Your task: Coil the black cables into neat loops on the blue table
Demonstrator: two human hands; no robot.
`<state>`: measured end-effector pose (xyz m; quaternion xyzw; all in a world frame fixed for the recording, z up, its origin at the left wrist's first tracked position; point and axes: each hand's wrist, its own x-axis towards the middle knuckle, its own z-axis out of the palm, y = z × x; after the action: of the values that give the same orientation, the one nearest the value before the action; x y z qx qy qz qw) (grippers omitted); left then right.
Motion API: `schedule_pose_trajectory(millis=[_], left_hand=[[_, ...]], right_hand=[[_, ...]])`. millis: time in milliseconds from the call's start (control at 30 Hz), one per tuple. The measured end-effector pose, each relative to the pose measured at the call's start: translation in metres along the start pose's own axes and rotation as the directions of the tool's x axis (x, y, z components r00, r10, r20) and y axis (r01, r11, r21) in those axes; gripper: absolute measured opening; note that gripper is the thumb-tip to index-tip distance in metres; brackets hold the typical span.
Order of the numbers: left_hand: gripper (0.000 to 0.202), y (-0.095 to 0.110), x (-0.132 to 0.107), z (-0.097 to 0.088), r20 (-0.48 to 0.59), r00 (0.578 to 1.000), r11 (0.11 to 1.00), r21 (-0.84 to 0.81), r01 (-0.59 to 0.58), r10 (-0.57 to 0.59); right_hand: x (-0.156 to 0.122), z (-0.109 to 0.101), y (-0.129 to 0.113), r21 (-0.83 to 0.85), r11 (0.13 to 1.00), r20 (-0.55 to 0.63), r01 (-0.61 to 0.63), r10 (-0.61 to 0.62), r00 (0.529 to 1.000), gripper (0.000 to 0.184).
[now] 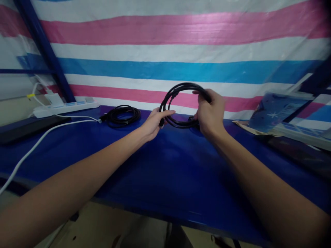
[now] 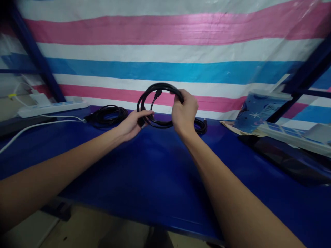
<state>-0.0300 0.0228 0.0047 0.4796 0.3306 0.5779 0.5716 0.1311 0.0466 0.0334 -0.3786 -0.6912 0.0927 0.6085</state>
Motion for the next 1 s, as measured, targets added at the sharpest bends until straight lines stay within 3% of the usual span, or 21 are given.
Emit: schedule_pose_trajectory(millis=[67, 167, 267, 333, 400, 433, 500, 533, 567, 633, 667, 733, 767, 800, 833, 867, 900, 933, 1000], left_hand=[[0.024, 0.000, -0.001, -0.001, 0.059, 0.998, 1.000, -0.008, 0.012, -0.011], [0.008, 0.008, -0.012, 0.001, 0.276, 0.956, 0.995, 0.037, 0.093, -0.100], [0.020, 0.022, -0.025, 0.007, 0.438, 0.884, 0.985, 0.037, 0.166, -0.166], [0.030, 0.030, -0.028, 0.009, 0.488, 0.849, 0.977, 0.038, 0.210, -0.202], [0.038, 0.034, -0.024, 0.006, 0.453, 0.866, 0.977, 0.064, 0.206, -0.212], [0.041, 0.034, -0.020, 0.003, 0.377, 0.908, 0.983, 0.078, 0.165, -0.182], [0.041, 0.030, -0.010, -0.005, 0.122, 0.992, 0.992, 0.126, 0.026, -0.042], [0.037, 0.028, -0.005, -0.010, -0.022, 0.998, 0.984, 0.169, -0.047, 0.052], [0.032, 0.026, 0.000, -0.014, -0.147, 0.979, 0.969, 0.224, -0.104, 0.139], [0.023, 0.022, 0.006, -0.021, -0.271, 0.930, 0.933, 0.326, -0.153, 0.247], [0.022, 0.022, 0.007, -0.022, -0.269, 0.926, 0.924, 0.347, -0.162, 0.264], [0.026, 0.024, 0.004, -0.022, -0.158, 0.964, 0.937, 0.312, -0.159, 0.216], [0.030, 0.026, 0.001, -0.019, -0.059, 0.987, 0.956, 0.265, -0.129, 0.149], [0.033, 0.029, -0.004, -0.016, 0.060, 0.996, 0.974, 0.213, -0.074, 0.062], [0.037, 0.033, -0.009, -0.011, 0.184, 0.982, 0.985, 0.172, 0.001, -0.033], [0.039, 0.036, -0.016, -0.007, 0.305, 0.944, 0.985, 0.148, 0.086, -0.128], [0.041, 0.038, -0.022, -0.002, 0.417, 0.883, 0.975, 0.143, 0.169, -0.215], [0.042, 0.040, -0.029, 0.002, 0.516, 0.809, 0.959, 0.150, 0.239, -0.282], [0.043, 0.041, -0.038, 0.007, 0.652, 0.667, 0.929, 0.182, 0.323, -0.360]], right_hand=[[-0.003, 0.003, 0.005, -0.072, 0.996, -0.017, -0.056, 0.055, 0.998, 0.023], [-0.008, 0.007, 0.013, -0.182, 0.978, 0.042, -0.106, 0.115, 0.992, 0.025], [-0.010, 0.008, 0.013, -0.211, 0.969, 0.106, -0.128, 0.153, 0.983, 0.034], [-0.008, 0.007, 0.008, -0.162, 0.973, 0.171, -0.164, 0.192, 0.966, 0.028], [-0.007, 0.006, -0.003, -0.050, 0.977, 0.220, -0.208, 0.214, 0.952, 0.019], [-0.008, 0.007, -0.010, 0.030, 0.972, 0.239, -0.233, 0.219, 0.946, 0.015], [-0.012, 0.011, -0.027, 0.209, 0.925, 0.319, -0.316, 0.241, 0.917, 0.009], [-0.015, 0.013, -0.036, 0.295, 0.876, 0.388, -0.381, 0.255, 0.886, 0.008], [-0.020, 0.015, -0.045, 0.358, 0.812, 0.483, -0.461, 0.262, 0.836, 0.008], [-0.027, 0.016, -0.059, 0.405, 0.683, 0.685, -0.608, 0.213, 0.696, 0.006], [-0.030, 0.014, -0.062, 0.392, 0.633, 0.777, -0.667, 0.160, 0.608, 0.005], [-0.029, 0.008, -0.059, 0.311, 0.594, 0.900, -0.742, 0.067, 0.431, 0.007], [-0.026, 0.004, -0.054, 0.275, 0.605, 0.917, -0.747, 0.068, 0.393, 0.007], [-0.023, 0.001, -0.047, 0.263, 0.632, 0.899, -0.729, 0.114, 0.423, 0.008], [-0.019, -0.001, -0.039, 0.266, 0.677, 0.834, -0.687, 0.196, 0.516, 0.009], [-0.015, -0.001, -0.031, 0.271, 0.736, 0.711, -0.620, 0.280, 0.645, 0.009], [-0.012, 0.000, -0.024, 0.251, 0.808, 0.550, -0.533, 0.334, 0.765, 0.007], [-0.010, 0.002, -0.018, 0.206, 0.872, 0.404, -0.445, 0.338, 0.850, 0.005], [-0.009, 0.007, -0.012, 0.105, 0.945, 0.235, -0.309, 0.278, 0.931, 0.009]])
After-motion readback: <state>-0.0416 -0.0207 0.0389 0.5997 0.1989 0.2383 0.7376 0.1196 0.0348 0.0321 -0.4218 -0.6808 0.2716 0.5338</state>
